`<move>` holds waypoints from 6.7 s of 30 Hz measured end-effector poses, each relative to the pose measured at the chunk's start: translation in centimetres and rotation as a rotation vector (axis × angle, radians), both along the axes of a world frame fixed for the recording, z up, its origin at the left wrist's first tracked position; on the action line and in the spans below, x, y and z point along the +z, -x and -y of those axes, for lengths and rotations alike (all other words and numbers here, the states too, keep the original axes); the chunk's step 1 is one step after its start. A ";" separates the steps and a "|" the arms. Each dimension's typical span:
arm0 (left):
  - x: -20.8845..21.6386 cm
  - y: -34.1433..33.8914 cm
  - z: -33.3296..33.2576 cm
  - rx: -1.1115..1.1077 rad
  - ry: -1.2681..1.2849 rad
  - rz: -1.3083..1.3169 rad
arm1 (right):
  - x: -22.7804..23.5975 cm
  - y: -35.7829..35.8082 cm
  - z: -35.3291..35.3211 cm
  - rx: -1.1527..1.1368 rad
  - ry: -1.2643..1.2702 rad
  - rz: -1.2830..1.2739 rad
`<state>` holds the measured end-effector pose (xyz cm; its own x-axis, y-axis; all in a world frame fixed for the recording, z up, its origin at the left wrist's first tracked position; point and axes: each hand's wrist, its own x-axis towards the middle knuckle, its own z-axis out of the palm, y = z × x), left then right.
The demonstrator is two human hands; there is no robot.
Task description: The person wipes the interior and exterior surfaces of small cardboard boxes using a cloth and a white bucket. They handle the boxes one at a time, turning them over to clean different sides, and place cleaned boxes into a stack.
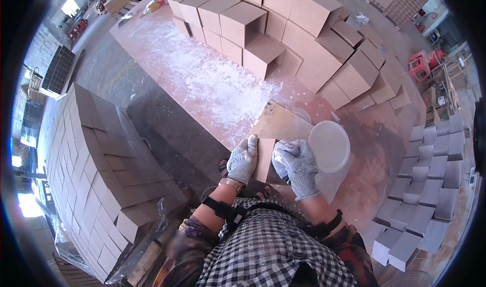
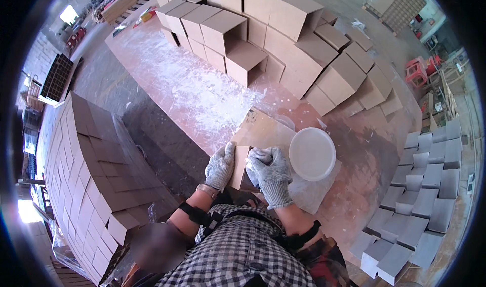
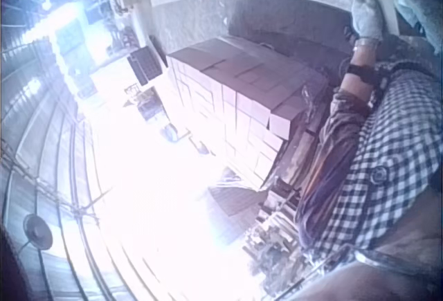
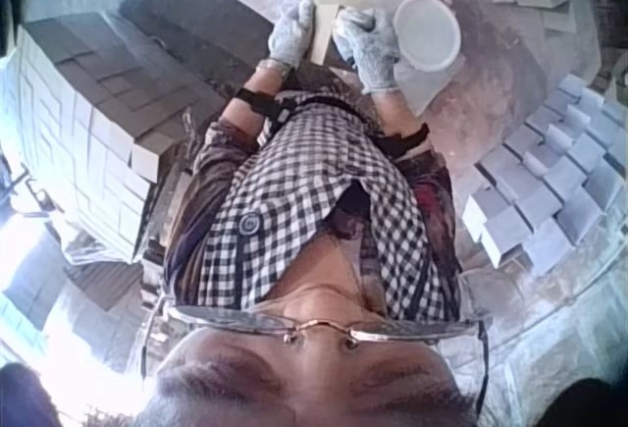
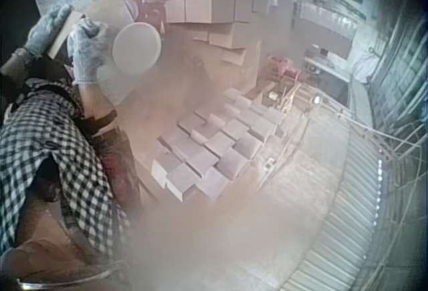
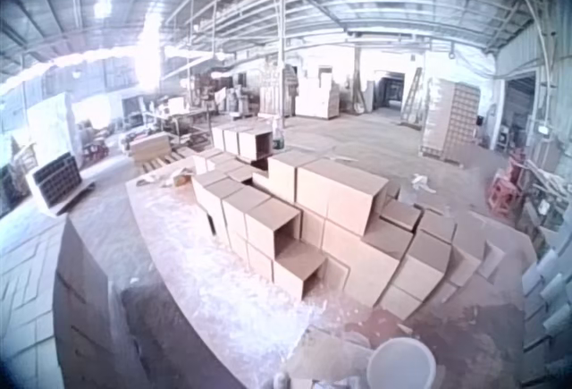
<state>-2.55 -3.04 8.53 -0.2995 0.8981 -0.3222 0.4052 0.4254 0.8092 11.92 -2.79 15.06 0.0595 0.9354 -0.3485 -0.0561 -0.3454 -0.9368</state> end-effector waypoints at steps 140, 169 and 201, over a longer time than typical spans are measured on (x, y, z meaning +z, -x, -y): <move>-0.9 -0.8 0.0 0.051 0.071 -0.048 | -3.7 -3.9 3.2 0.279 -0.596 0.644; -0.9 -0.6 -0.7 0.060 0.195 -0.070 | -3.1 -7.2 2.0 0.720 -0.851 1.555; -1.9 -0.7 -0.9 0.106 0.201 -0.152 | -2.6 -9.5 -1.3 0.398 -0.799 1.157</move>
